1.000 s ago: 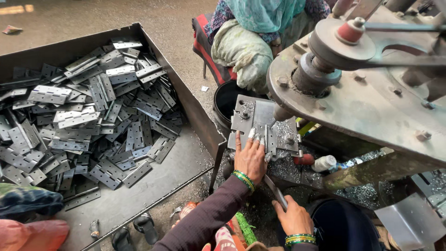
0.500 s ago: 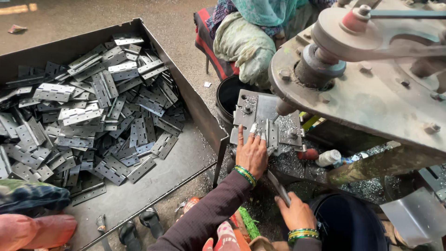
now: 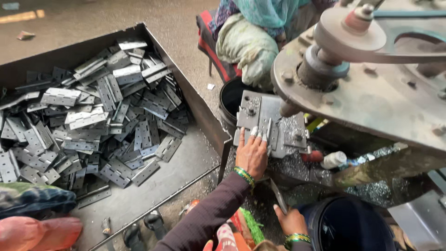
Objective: The person operates a manual punching machine to create holes in metal plates. They pick plates from a bin, place them into the machine's die, and pull a lever to activate the punch. The processed plates are then dropped into a collection bucket.
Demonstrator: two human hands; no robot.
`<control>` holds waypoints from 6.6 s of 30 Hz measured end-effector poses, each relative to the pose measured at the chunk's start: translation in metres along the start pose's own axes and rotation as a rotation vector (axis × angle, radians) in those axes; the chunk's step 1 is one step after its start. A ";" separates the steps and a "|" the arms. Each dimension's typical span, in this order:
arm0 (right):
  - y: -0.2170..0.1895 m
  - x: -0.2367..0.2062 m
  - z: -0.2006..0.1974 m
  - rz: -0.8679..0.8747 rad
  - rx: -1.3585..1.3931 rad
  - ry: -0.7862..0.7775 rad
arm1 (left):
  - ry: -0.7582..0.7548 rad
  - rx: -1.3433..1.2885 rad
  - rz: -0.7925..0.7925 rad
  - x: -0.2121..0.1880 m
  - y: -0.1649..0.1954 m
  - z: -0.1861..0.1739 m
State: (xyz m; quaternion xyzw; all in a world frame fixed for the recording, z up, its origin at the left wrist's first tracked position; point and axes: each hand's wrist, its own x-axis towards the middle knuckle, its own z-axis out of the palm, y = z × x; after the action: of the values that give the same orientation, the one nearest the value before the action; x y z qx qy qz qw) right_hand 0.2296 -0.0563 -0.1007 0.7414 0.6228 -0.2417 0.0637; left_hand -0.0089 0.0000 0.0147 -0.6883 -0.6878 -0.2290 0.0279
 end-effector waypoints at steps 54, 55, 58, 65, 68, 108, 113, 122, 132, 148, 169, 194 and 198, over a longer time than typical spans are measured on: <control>-0.008 -0.035 -0.045 -0.042 0.094 -0.024 | 0.113 0.102 0.073 0.001 0.011 -0.007; -0.012 -0.032 -0.056 -0.035 0.071 -0.048 | 0.171 0.055 0.089 -0.001 0.012 -0.008; -0.027 -0.040 -0.085 -0.102 0.004 -0.012 | 0.126 0.043 0.036 0.003 0.012 -0.008; -0.035 -0.058 -0.084 -0.012 0.018 0.022 | 0.066 0.171 -0.036 0.038 0.000 -0.004; -0.023 -0.050 -0.050 0.056 0.045 0.039 | 0.053 0.167 -0.039 0.039 -0.002 -0.003; 0.000 -0.024 0.011 -0.043 0.067 0.153 | 0.045 0.086 -0.089 0.072 -0.005 0.010; 0.026 -0.003 0.046 -0.097 0.100 0.180 | 0.059 0.109 -0.023 0.045 -0.005 0.008; -0.034 -0.084 -0.091 -0.448 0.140 0.506 | -0.053 0.139 -0.004 0.051 -0.009 0.008; -0.091 -0.215 -0.132 -0.884 1.628 -0.010 | 0.181 -0.331 0.329 -0.089 -0.041 -0.021; -0.099 -0.238 -0.127 -0.842 1.639 -0.026 | 0.013 -0.524 0.105 -0.180 -0.080 0.017; -0.089 -0.247 -0.150 -0.842 1.653 -0.047 | -0.016 -0.500 0.131 -0.179 -0.071 0.006; -0.012 -0.026 -0.114 -0.370 -0.391 0.357 | 0.297 -0.037 -0.413 -0.183 -0.148 -0.011; 0.025 0.048 -0.089 -0.267 -0.346 0.098 | 0.264 0.151 -0.726 -0.172 -0.212 0.002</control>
State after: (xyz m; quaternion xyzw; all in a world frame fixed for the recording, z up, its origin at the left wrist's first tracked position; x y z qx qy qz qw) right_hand 0.2833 0.0166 -0.0485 0.6413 0.7499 -0.1010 0.1272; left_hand -0.2025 -0.1489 -0.1066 -0.3609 -0.8918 -0.2594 0.0841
